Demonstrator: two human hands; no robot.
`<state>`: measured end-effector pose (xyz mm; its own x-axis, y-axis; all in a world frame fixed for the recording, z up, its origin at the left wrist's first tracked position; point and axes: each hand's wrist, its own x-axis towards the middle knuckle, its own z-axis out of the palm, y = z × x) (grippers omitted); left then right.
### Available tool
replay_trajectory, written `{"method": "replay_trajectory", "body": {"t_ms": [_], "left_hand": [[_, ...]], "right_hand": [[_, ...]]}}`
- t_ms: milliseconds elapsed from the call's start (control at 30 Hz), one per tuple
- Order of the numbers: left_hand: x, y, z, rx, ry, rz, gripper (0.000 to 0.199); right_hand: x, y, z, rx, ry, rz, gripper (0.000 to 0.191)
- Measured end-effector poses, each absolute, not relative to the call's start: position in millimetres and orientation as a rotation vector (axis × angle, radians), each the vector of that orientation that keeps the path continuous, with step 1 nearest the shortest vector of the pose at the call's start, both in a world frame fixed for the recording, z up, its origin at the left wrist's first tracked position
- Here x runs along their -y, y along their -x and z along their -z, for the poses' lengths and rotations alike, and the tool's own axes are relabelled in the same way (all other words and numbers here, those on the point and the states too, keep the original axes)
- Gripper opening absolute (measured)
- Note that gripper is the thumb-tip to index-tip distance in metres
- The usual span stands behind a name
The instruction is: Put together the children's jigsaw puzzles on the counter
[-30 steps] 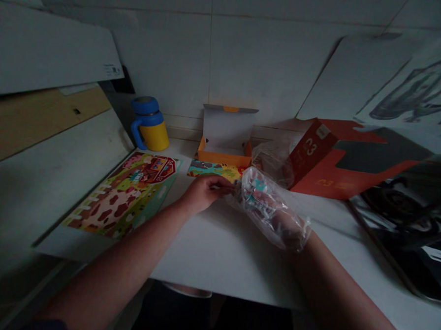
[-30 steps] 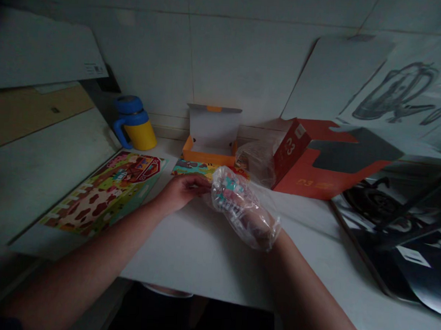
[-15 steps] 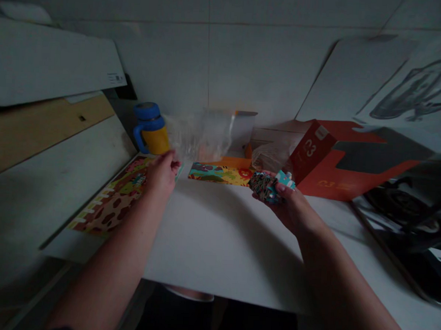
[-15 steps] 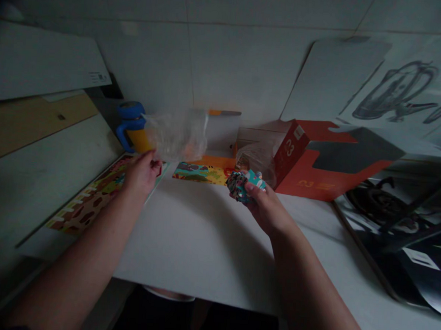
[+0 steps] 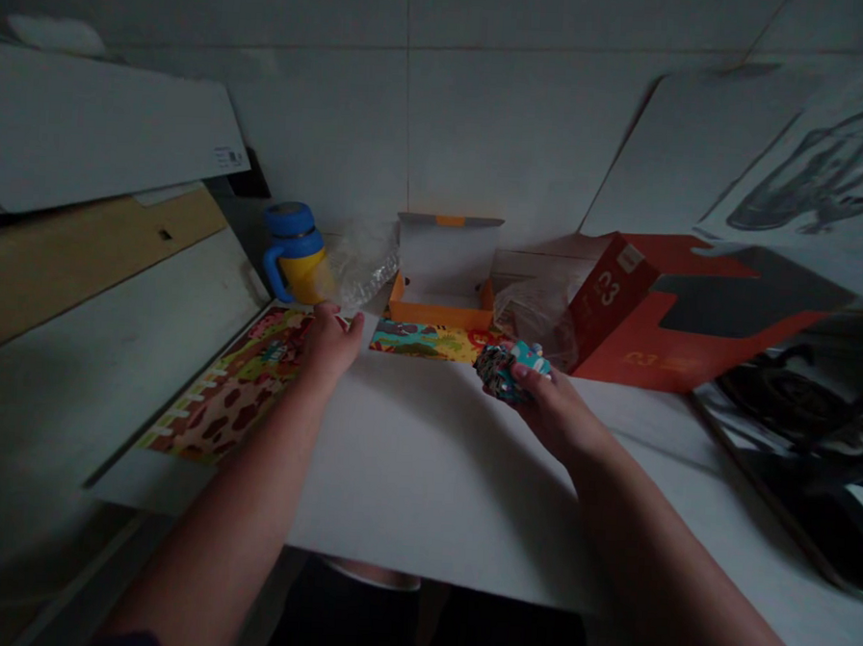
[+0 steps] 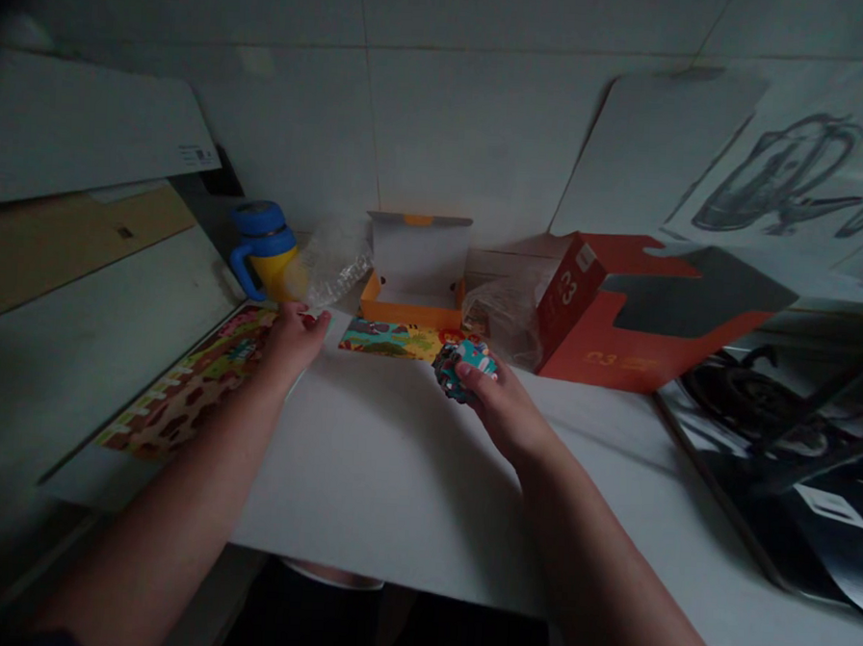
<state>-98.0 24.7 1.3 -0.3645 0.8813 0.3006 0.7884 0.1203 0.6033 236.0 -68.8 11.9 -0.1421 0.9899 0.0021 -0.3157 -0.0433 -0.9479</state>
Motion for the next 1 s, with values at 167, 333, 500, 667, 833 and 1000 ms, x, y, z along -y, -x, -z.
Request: {"method": "replay_trajectory", "body": {"t_ms": [167, 333, 500, 667, 833, 1000], "left_hand": [[-16, 89, -9, -2.265, -1.809, -1.073, 0.047], [-13, 83, -7, -2.141, -2.009, -1.14, 0.041], [-19, 88, 2, -2.109, -2.187, -1.022, 0.03], [-14, 82, -7, -1.972, -2.165, -0.956, 0.034], [6, 50, -9, -1.22, -1.994, -1.038, 0.043], [25, 24, 4, -0.869, -2.096, -0.788, 0.096]], "right_hand": [[63, -232, 0, 1.304, 1.078, -1.203, 0.065], [59, -231, 9, 1.702, 1.158, -0.773, 0.091], [60, -227, 12, 1.892, 1.297, -0.581, 0.094], [61, -223, 12, 1.962, 1.418, -0.573, 0.094], [62, -222, 11, 1.983, 1.379, -0.591, 0.094], [63, -221, 13, 2.033, 1.347, -0.696, 0.108]]}}
